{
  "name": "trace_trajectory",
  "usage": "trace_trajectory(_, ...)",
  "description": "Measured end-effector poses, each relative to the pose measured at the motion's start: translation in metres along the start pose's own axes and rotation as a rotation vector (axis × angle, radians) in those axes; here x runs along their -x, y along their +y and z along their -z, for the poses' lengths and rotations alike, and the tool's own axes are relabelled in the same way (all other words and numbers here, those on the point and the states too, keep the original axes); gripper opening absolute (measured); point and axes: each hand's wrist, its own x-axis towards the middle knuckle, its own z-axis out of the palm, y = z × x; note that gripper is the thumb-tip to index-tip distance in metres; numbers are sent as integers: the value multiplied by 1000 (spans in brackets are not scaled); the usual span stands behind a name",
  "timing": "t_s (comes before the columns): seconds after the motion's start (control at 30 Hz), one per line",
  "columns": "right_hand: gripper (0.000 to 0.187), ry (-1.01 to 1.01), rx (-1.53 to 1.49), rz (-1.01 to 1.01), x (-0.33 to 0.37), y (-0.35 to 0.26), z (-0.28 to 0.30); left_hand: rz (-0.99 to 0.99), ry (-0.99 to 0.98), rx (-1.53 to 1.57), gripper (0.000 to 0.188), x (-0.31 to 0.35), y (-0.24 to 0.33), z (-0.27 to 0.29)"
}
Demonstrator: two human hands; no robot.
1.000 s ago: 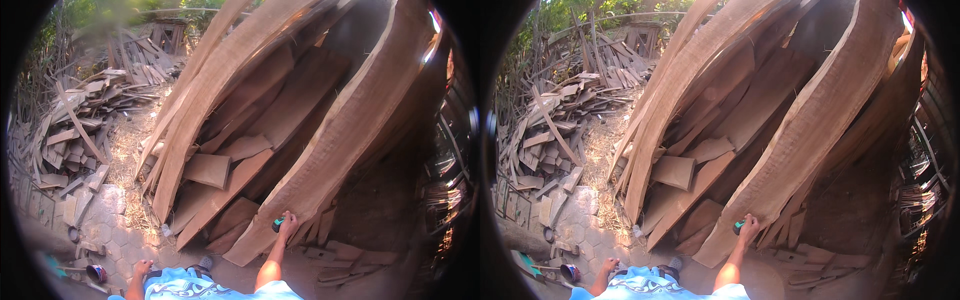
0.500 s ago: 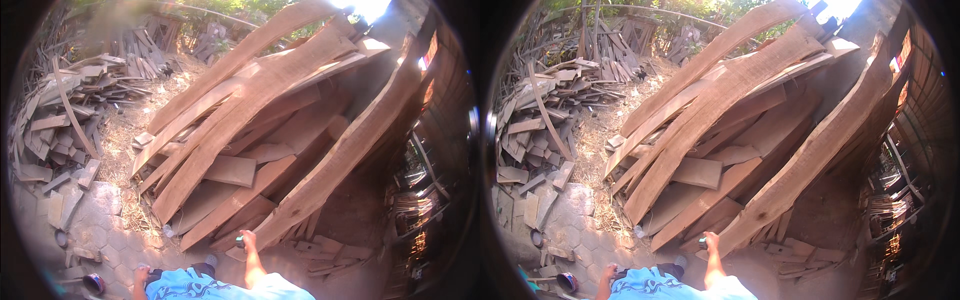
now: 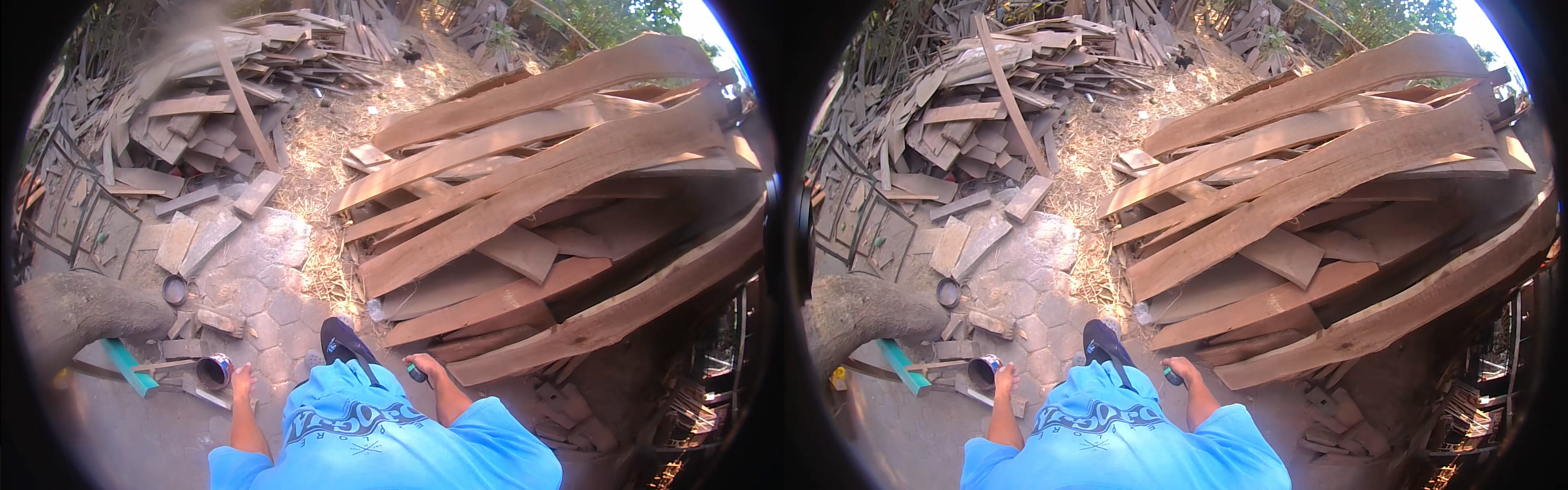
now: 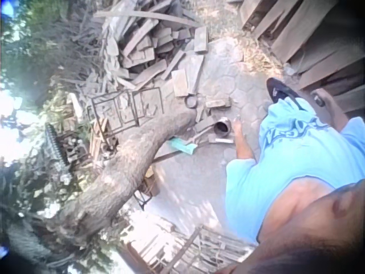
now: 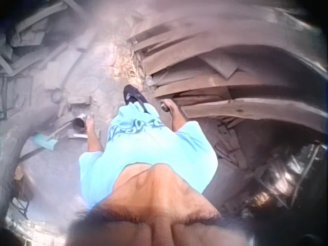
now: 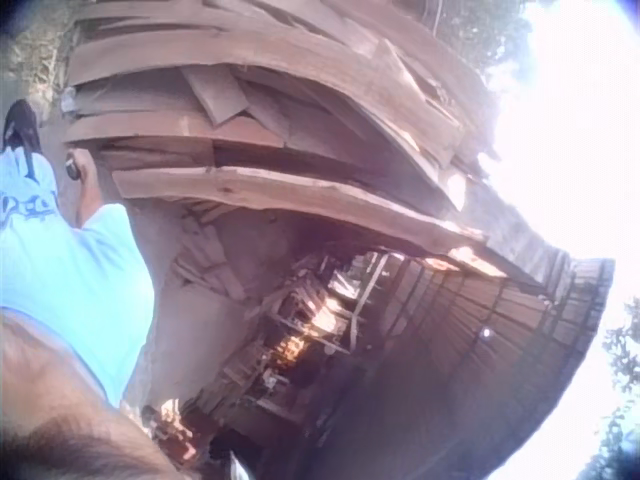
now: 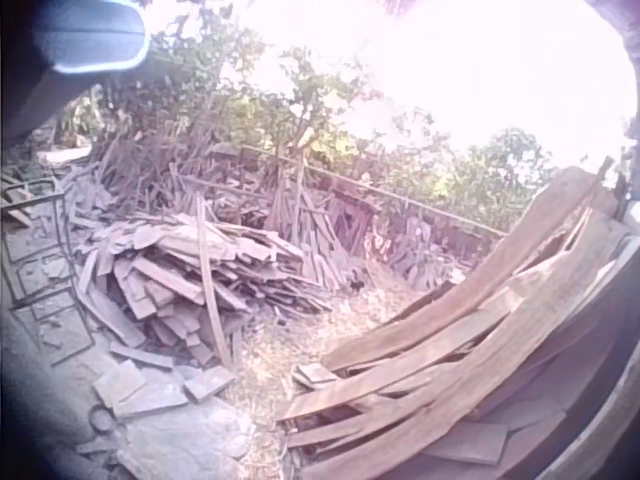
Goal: The person walks through a cluttered outdoor wood storage area, picks up several wooden planks one by one, and places them back into a stack. The person uses a tape measure to measure the length of one plank before returning it to the pile.
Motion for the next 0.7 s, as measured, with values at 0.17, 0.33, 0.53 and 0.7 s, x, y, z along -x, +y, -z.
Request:
trace_trajectory(0.17,33,-146,-227,-34,-34,-108,-8,97,-124,23,46,0,-2,-35)
trace_trajectory(0.33,34,-173,-224,98,-79,-195,-17,-198,-309,-251,43,-31,25,-34)
trace_trajectory(0.53,45,-208,486,375,-144,-288,-20,-3,-186,-11,36,-84,162,-10)
trace_trajectory(0.7,44,-99,460,348,-146,-370,7,-89,-17,155,38,-142,286,22)
